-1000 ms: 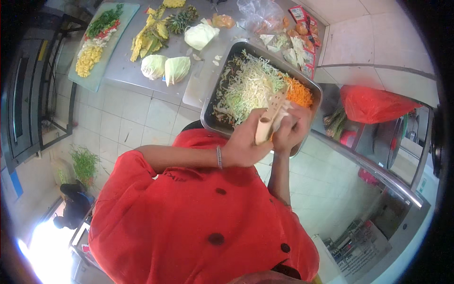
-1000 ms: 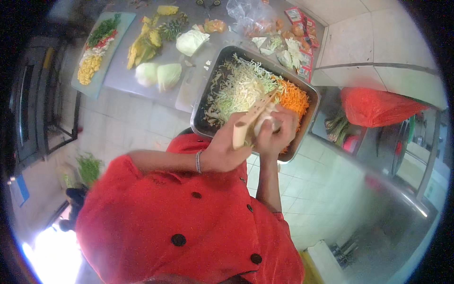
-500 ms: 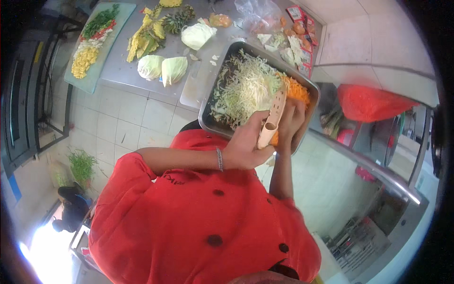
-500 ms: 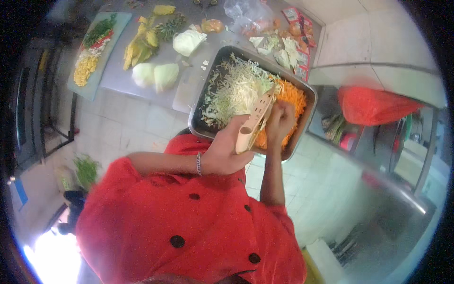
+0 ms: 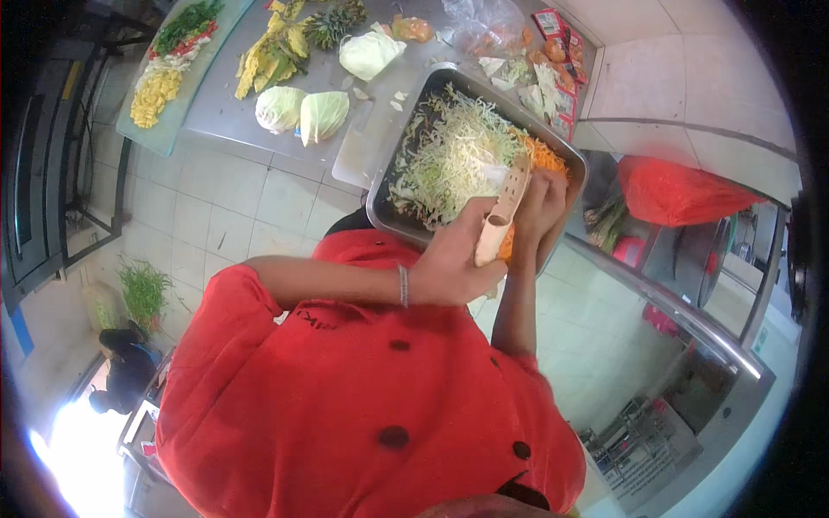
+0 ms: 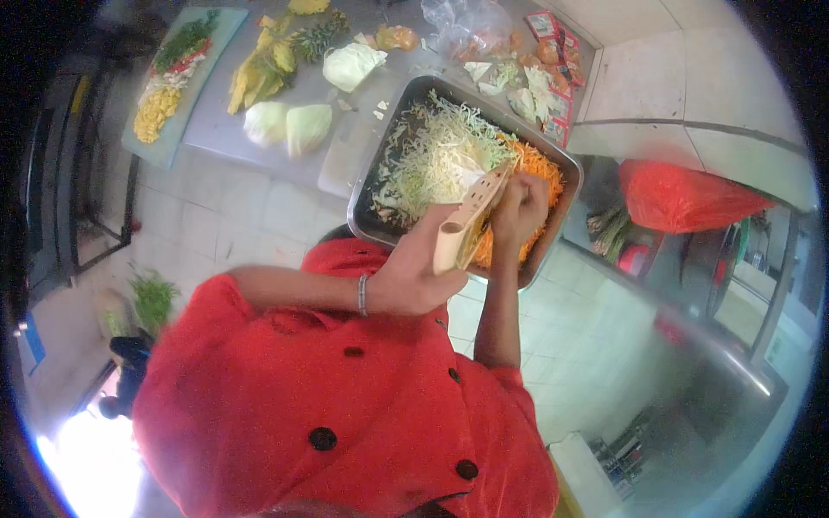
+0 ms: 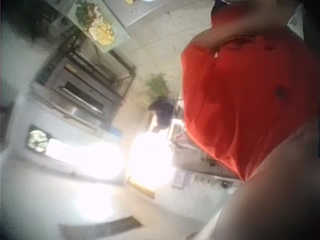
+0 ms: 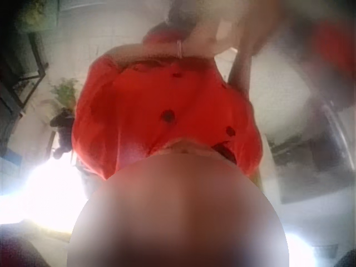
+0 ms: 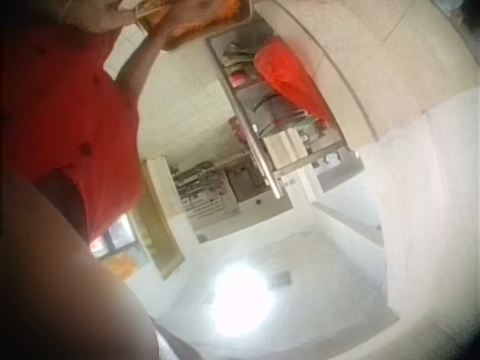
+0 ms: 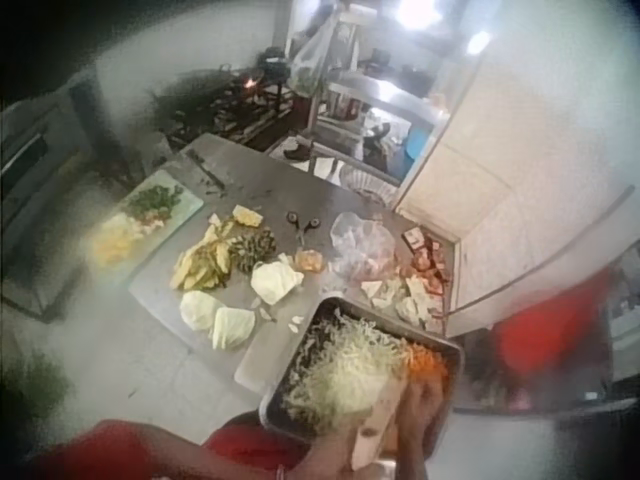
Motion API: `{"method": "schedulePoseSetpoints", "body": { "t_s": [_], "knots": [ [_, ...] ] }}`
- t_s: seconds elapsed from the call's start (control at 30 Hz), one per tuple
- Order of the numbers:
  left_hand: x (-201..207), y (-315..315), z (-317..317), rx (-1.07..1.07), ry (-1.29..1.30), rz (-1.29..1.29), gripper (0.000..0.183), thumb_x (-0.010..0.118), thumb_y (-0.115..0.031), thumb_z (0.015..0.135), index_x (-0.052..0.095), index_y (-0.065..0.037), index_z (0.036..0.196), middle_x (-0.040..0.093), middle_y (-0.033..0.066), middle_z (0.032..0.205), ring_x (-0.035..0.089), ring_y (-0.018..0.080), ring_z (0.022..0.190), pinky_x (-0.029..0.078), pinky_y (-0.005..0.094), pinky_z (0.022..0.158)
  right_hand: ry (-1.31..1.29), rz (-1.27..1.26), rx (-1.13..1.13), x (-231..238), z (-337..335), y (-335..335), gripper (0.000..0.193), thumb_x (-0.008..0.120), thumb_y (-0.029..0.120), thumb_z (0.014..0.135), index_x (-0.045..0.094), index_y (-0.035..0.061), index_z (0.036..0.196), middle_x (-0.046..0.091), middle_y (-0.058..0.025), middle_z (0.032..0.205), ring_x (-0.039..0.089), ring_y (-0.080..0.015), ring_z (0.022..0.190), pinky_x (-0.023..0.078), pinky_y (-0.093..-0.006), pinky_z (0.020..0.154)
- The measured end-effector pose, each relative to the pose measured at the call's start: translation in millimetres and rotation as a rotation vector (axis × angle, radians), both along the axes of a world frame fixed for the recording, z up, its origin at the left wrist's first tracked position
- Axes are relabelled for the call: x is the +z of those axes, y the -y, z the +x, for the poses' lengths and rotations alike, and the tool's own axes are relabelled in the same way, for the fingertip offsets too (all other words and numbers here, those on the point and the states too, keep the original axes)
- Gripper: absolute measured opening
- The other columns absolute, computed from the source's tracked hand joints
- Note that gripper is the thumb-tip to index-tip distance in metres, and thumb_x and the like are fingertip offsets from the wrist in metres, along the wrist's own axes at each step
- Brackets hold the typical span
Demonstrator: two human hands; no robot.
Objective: The person grates cabbage and carrots using a handheld grater into a metal tray. The person then places the tray on the counter and stores the remaining cabbage in a refrigerator.
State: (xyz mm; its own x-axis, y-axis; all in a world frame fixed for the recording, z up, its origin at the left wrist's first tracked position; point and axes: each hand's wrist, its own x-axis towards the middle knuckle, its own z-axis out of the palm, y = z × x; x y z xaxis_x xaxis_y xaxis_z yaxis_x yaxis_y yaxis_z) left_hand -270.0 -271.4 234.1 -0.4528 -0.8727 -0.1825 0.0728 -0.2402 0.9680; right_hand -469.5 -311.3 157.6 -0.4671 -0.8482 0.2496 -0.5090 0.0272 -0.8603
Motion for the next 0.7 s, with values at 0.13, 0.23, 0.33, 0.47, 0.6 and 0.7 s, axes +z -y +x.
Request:
{"method": "schedulePoseSetpoints", "body": {
  "t_s": [0.13, 0.23, 0.33, 0.47, 0.6, 0.7],
  "knots": [
    [-8, 2, -4, 0.004, 0.087, 0.07, 0.067, 0.069, -0.014, 0.079, 0.035, -0.006, 0.135, 0.063, 0.0227, 0.107, 0.067, 0.0388, 0.095, 0.054, 0.0439, 0.082, -0.03, -0.101, 0.064, 0, 16, -19, 0.007, 0.058, 0.004, 0.088, 0.059, -0.0015, 0.084, 0.061, -0.0101, 0.086, 0.057, -0.0224, 0.082, 0.046, -0.0336, 0.079],
    [-2, 6, -1, 0.007, 0.052, 0.066, 0.066, 0.069, -0.015, 0.078, 0.036, -0.004, 0.134, 0.063, 0.0237, 0.106, 0.067, 0.0404, 0.092, 0.054, 0.045, 0.082, -0.092, -0.228, 0.133, 32, 37, -16, 0.008, 0.057, 0.004, 0.088, 0.058, -0.0017, 0.083, 0.06, -0.0104, 0.085, 0.056, -0.022, 0.081, 0.045, -0.0338, 0.078],
    [2, -3, -2, 0.026, 0.019, -0.067, 0.065, 0.069, -0.016, 0.078, 0.036, -0.004, 0.133, 0.064, 0.0237, 0.104, 0.066, 0.0428, 0.093, 0.054, 0.0457, 0.081, 0.077, 0.042, -0.024, -20, -18, -15, 0.01, 0.058, 0.006, 0.089, 0.058, -0.0022, 0.083, 0.059, -0.0112, 0.087, 0.057, -0.022, 0.084, 0.045, -0.0338, 0.079],
    [-8, -1, -10, 0.039, 0.112, -0.033, 0.065, 0.068, -0.016, 0.078, 0.037, -0.004, 0.133, 0.064, 0.0234, 0.102, 0.066, 0.044, 0.094, 0.053, 0.0461, 0.082, -0.007, -0.137, 0.124, 20, 41, -22, 0.012, 0.057, 0.008, 0.089, 0.058, -0.0027, 0.085, 0.059, -0.0106, 0.086, 0.057, -0.0208, 0.087, 0.045, -0.0324, 0.079],
    [1, -5, -4, 0.001, 0.032, -0.022, 0.065, 0.068, -0.018, 0.079, 0.036, -0.005, 0.134, 0.064, 0.0248, 0.105, 0.065, 0.0447, 0.097, 0.053, 0.0468, 0.084, 0.12, 0.004, -0.018, -16, -1, -14, 0.011, 0.053, 0.007, 0.085, 0.058, -0.0025, 0.083, 0.058, -0.0121, 0.083, 0.057, -0.0256, 0.088, 0.045, -0.0375, 0.085],
    [-4, -1, -7, -0.025, 0.073, -0.067, 0.066, 0.068, -0.018, 0.078, 0.036, -0.005, 0.134, 0.063, 0.0255, 0.108, 0.064, 0.044, 0.101, 0.052, 0.0465, 0.086, 0.018, 0.056, 0.017, -36, -14, -19, 0.015, 0.052, 0.012, 0.087, 0.056, -0.0012, 0.081, 0.056, -0.0125, 0.084, 0.056, -0.0249, 0.091, 0.044, -0.0372, 0.086]
  ]
}}
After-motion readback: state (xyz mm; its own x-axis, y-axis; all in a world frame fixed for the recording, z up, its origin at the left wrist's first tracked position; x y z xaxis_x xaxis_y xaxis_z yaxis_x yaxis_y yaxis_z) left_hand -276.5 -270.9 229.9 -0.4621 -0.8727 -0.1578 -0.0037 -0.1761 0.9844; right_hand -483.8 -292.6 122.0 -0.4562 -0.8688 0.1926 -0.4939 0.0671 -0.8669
